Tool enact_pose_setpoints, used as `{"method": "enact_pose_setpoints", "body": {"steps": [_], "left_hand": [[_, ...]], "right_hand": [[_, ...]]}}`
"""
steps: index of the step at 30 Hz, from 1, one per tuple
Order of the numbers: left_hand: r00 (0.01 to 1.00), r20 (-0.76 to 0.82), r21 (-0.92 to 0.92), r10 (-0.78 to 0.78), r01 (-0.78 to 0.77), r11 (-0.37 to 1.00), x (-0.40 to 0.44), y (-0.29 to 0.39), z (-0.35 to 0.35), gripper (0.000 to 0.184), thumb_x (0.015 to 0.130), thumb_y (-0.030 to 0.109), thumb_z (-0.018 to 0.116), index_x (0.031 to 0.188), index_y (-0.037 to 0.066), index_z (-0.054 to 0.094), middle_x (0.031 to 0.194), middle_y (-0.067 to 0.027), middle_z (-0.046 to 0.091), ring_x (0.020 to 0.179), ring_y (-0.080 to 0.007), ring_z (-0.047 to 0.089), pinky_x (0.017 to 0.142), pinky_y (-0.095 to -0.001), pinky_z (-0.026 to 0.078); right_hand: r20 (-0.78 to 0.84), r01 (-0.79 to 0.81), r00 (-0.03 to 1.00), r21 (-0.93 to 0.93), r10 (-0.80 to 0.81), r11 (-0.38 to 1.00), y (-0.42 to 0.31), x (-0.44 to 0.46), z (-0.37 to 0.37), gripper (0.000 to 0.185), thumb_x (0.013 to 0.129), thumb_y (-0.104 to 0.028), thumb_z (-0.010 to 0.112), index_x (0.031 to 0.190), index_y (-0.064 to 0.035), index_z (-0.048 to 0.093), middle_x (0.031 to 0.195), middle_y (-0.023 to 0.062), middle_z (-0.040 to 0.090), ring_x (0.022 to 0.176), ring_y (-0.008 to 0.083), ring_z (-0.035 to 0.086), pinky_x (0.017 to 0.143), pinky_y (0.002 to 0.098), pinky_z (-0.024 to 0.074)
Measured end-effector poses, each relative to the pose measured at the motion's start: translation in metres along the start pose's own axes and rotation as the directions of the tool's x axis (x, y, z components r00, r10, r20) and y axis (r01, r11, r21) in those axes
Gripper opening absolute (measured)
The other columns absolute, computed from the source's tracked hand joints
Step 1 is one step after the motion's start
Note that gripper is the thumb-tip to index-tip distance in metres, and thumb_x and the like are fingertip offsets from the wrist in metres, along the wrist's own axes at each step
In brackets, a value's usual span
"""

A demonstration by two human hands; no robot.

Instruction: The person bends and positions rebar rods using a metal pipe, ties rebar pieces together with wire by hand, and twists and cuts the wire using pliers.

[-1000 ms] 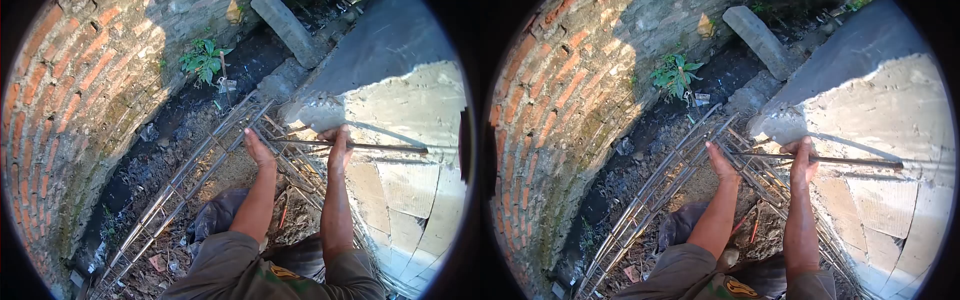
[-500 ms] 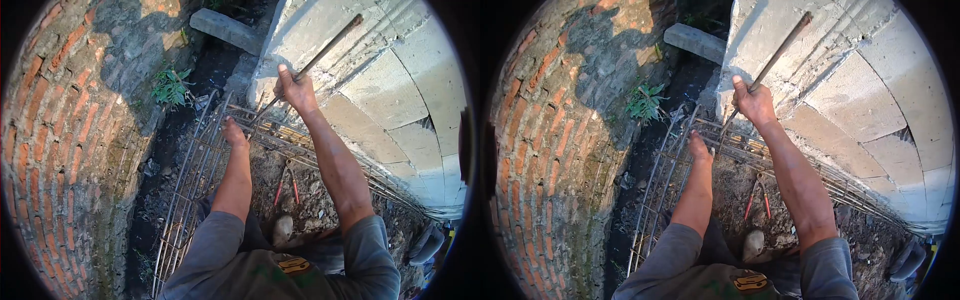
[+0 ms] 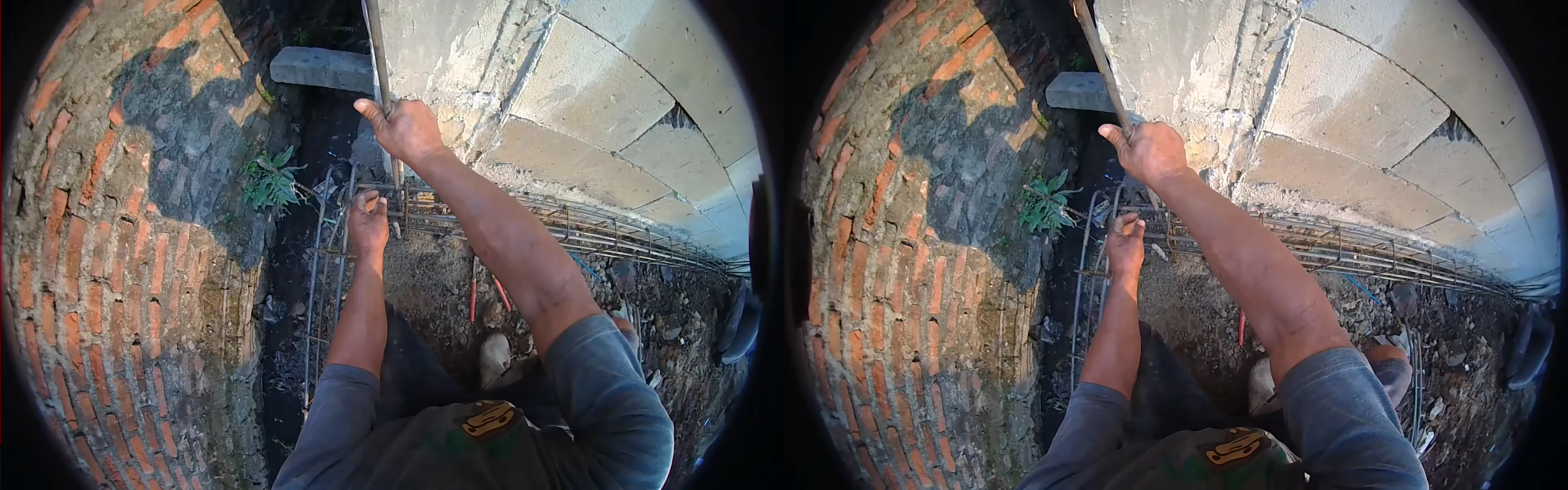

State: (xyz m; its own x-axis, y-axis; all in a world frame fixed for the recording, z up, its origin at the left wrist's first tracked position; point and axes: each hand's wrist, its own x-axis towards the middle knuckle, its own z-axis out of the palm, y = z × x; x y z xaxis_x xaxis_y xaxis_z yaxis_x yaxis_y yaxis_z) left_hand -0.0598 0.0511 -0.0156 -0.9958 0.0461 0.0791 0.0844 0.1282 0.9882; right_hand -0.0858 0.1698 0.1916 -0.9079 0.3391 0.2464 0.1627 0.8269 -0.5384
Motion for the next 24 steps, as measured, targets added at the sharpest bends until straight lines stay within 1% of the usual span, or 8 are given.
{"method": "enact_pose_setpoints", "body": {"steps": [4, 7, 10, 13, 15, 17, 18, 24], "left_hand": [[0.976, 0.196, 0.080, -0.090, 0.076, 0.994, 0.007, 0.006, -0.005, 0.030, 0.080, 0.004, 0.066, 0.109, 0.000, 0.059, 0.102, -0.0129, 0.064, 0.096, -0.0169, 0.061, 0.085, -0.0296, 0.047], [0.968, 0.235, 0.181, -0.088, 0.046, 0.982, 0.011, 0.011, 0.001, 0.034, 0.079, 0.004, 0.067, 0.112, 0.000, 0.059, 0.100, -0.0129, 0.065, 0.094, -0.0175, 0.062, 0.082, -0.0302, 0.048], [0.934, 0.355, 0.211, -0.047, -0.031, 0.977, 0.020, 0.003, 0.015, 0.042, 0.078, 0.015, 0.068, 0.118, 0.007, 0.057, 0.098, -0.0138, 0.067, 0.086, -0.0242, 0.065, 0.079, -0.0339, 0.049], [0.930, 0.366, 0.364, -0.036, -0.108, 0.925, 0.018, 0.033, 0.014, 0.039, 0.080, 0.022, 0.066, 0.115, 0.006, 0.059, 0.094, -0.0147, 0.067, 0.086, -0.0268, 0.065, 0.077, -0.0358, 0.049], [0.946, 0.321, 0.352, 0.047, -0.165, 0.922, 0.019, 0.034, 0.016, 0.037, 0.081, 0.028, 0.065, 0.109, 0.005, 0.062, 0.091, -0.0164, 0.067, 0.086, -0.0306, 0.064, 0.075, -0.0382, 0.048], [0.949, 0.311, 0.504, 0.051, -0.211, 0.838, 0.019, 0.034, 0.013, 0.032, 0.080, 0.028, 0.065, 0.105, 0.007, 0.065, 0.091, -0.0184, 0.066, 0.086, -0.0339, 0.064, 0.075, -0.0398, 0.048], [0.949, 0.302, 0.488, 0.091, -0.236, 0.841, 0.018, 0.034, 0.013, 0.029, 0.081, 0.028, 0.065, 0.103, 0.008, 0.066, 0.090, -0.0201, 0.065, 0.087, -0.0365, 0.063, 0.075, -0.0414, 0.048], [0.937, 0.348, 0.623, -0.040, -0.199, 0.756, 0.018, 0.028, 0.018, 0.034, 0.082, 0.029, 0.065, 0.109, 0.009, 0.061, 0.093, -0.0201, 0.065, 0.087, -0.0373, 0.063, 0.074, -0.0441, 0.048]], "right_hand": [[0.017, -0.034, 0.999, -0.081, 0.036, 0.996, -0.001, -0.001, -0.008, 0.082, 0.079, -0.074, 0.039, 0.064, 0.0014, 0.066, 0.058, 0.0213, 0.060, 0.062, 0.0371, 0.063, 0.060, 0.0434, 0.0508], [-0.111, 0.012, 0.994, -0.066, -0.019, 0.998, -0.003, -0.011, -0.011, 0.087, 0.075, -0.080, 0.036, 0.048, -0.0003, 0.058, 0.043, 0.0157, 0.052, 0.047, 0.0331, 0.059, 0.047, 0.0413, 0.0476], [0.025, -0.014, 1.000, -0.126, 0.018, 0.992, -0.009, -0.017, -0.014, 0.083, 0.074, -0.079, 0.039, 0.066, -0.0021, 0.068, 0.056, 0.0149, 0.061, 0.060, 0.0310, 0.064, 0.057, 0.0401, 0.0508], [0.084, -0.021, 0.996, -0.128, 0.032, 0.992, -0.017, -0.017, -0.022, 0.080, 0.074, -0.078, 0.040, 0.070, -0.0036, 0.069, 0.058, 0.0146, 0.062, 0.063, 0.0307, 0.065, 0.060, 0.0402, 0.0510], [0.092, -0.037, 0.995, -0.131, 0.049, 0.991, -0.019, -0.018, -0.025, 0.077, 0.076, -0.076, 0.041, 0.072, -0.0046, 0.070, 0.061, 0.0149, 0.063, 0.067, 0.0311, 0.066, 0.063, 0.0407, 0.0512], [0.057, -0.027, 0.998, -0.062, 0.031, 0.998, -0.014, -0.022, -0.014, 0.075, 0.077, -0.074, 0.041, 0.073, -0.0048, 0.070, 0.063, 0.0152, 0.064, 0.069, 0.0316, 0.066, 0.064, 0.0411, 0.0514], [-0.097, 0.033, 0.995, -0.039, -0.037, 0.999, -0.014, -0.021, -0.005, 0.086, 0.076, -0.079, 0.035, 0.060, 0.0002, 0.065, 0.050, 0.0163, 0.057, 0.055, 0.0315, 0.063, 0.055, 0.0399, 0.0511], [0.032, -0.039, 0.999, -0.032, 0.040, 0.999, -0.008, -0.013, -0.004, 0.083, 0.077, -0.076, 0.039, 0.067, 0.0013, 0.067, 0.058, 0.0184, 0.060, 0.063, 0.0332, 0.065, 0.061, 0.0414, 0.0519]]}}
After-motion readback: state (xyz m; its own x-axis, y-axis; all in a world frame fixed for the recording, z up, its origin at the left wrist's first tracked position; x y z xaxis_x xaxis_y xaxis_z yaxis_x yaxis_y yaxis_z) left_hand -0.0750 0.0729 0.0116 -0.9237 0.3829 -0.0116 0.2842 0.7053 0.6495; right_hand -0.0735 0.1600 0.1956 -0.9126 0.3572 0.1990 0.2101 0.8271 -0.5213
